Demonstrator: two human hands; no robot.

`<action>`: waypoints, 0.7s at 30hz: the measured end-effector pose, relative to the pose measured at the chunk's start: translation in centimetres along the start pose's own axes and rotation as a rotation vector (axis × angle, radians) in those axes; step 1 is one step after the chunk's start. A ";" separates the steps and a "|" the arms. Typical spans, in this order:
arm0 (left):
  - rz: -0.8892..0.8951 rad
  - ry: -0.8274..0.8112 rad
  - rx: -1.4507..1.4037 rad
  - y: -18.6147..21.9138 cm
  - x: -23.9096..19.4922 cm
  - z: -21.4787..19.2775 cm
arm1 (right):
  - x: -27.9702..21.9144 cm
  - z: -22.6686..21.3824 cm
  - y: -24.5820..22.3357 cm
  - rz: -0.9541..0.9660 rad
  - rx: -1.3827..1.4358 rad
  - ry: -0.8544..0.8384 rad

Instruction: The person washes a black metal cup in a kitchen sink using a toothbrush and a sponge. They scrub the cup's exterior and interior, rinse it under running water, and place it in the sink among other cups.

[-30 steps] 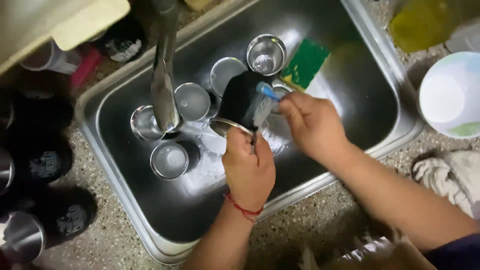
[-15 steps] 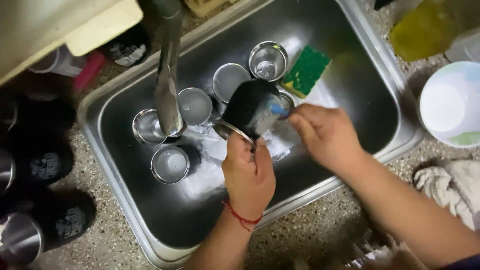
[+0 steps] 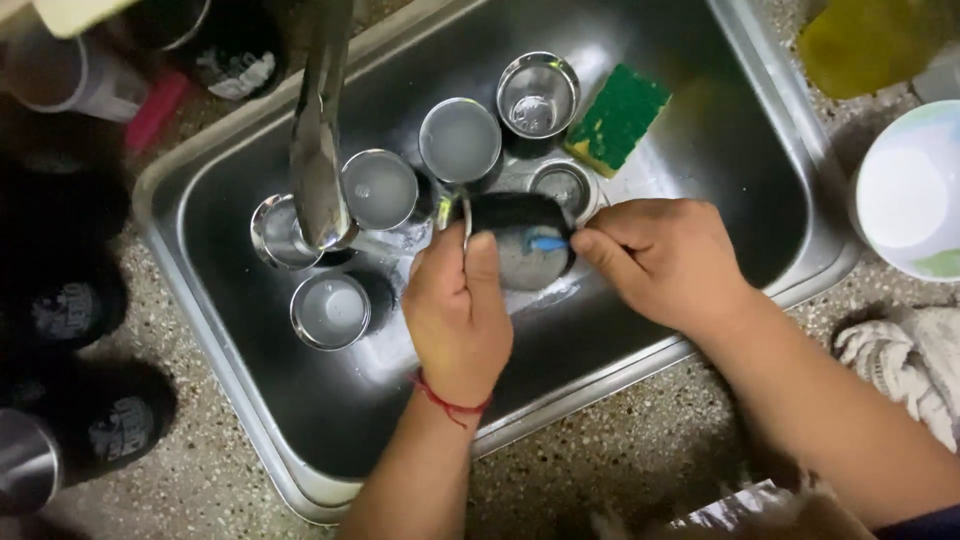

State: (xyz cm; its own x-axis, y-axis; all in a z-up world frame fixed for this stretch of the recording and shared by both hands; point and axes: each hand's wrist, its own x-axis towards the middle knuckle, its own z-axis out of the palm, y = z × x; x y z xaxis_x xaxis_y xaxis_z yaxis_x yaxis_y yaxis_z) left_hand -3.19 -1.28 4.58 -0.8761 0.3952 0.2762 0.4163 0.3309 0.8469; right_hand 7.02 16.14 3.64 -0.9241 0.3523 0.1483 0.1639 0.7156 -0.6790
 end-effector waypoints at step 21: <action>-0.004 -0.188 -0.289 -0.5 1.3 -1.5 | 1.0 0.8 -3.2 0.140 0.309 -0.478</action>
State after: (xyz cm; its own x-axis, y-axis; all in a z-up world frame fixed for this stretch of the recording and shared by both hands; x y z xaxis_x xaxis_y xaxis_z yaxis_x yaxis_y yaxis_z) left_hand -4.86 -2.22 5.21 -0.8062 0.5543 0.2068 0.3031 0.0868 0.9490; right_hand 5.25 13.75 5.42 -0.9658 0.0687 -0.2501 0.2539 0.4476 -0.8574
